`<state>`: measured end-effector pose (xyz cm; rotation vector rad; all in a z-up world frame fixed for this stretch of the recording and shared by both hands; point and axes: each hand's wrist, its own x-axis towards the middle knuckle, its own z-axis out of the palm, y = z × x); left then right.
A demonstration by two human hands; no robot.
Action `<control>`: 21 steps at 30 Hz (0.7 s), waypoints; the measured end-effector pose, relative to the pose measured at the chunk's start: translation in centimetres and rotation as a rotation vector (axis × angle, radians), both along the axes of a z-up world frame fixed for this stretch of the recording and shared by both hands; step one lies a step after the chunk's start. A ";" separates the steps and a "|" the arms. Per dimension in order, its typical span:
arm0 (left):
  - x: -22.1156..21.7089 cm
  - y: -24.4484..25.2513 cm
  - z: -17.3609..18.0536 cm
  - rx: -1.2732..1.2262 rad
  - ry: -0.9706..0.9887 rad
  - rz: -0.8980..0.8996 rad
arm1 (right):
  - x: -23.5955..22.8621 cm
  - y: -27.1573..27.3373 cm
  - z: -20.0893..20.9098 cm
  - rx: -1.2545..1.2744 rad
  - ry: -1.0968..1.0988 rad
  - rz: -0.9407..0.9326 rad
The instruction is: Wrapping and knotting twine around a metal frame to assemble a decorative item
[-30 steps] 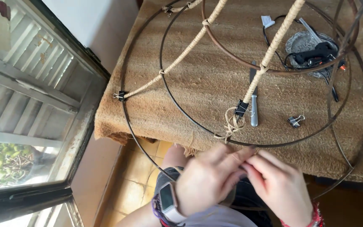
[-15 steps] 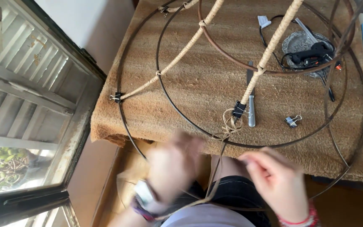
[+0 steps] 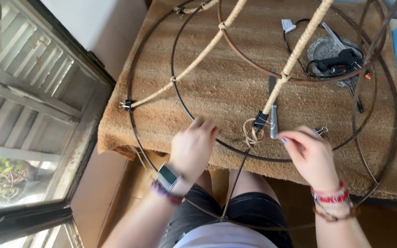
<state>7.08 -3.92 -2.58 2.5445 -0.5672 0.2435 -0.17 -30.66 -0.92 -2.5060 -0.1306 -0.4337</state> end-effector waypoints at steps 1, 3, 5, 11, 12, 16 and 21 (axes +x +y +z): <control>0.7 -0.8 0.1 0.134 -0.130 -0.049 | 0.6 0.5 0.3 -0.002 0.013 0.060; 3.2 -2.7 -0.6 0.271 -0.274 -0.093 | 2.5 0.5 -0.4 -0.004 0.012 0.124; 5.3 -5.3 -3.1 0.257 -0.090 -0.150 | 3.6 -0.5 -3.0 -0.155 0.189 0.144; 11.7 -11.8 -12.0 0.043 0.300 -0.530 | 3.8 3.2 3.0 -0.323 0.403 0.223; 10.3 -10.2 -8.3 0.043 0.297 -0.529 | 3.0 2.6 2.8 -0.324 0.400 0.224; 4.8 -4.5 1.1 -0.114 -0.101 -0.318 | -1.2 0.2 2.4 -0.394 0.054 0.202; -5.4 -1.6 3.8 -0.387 -0.176 -0.174 | -5.4 2.7 4.3 -0.288 -0.127 0.077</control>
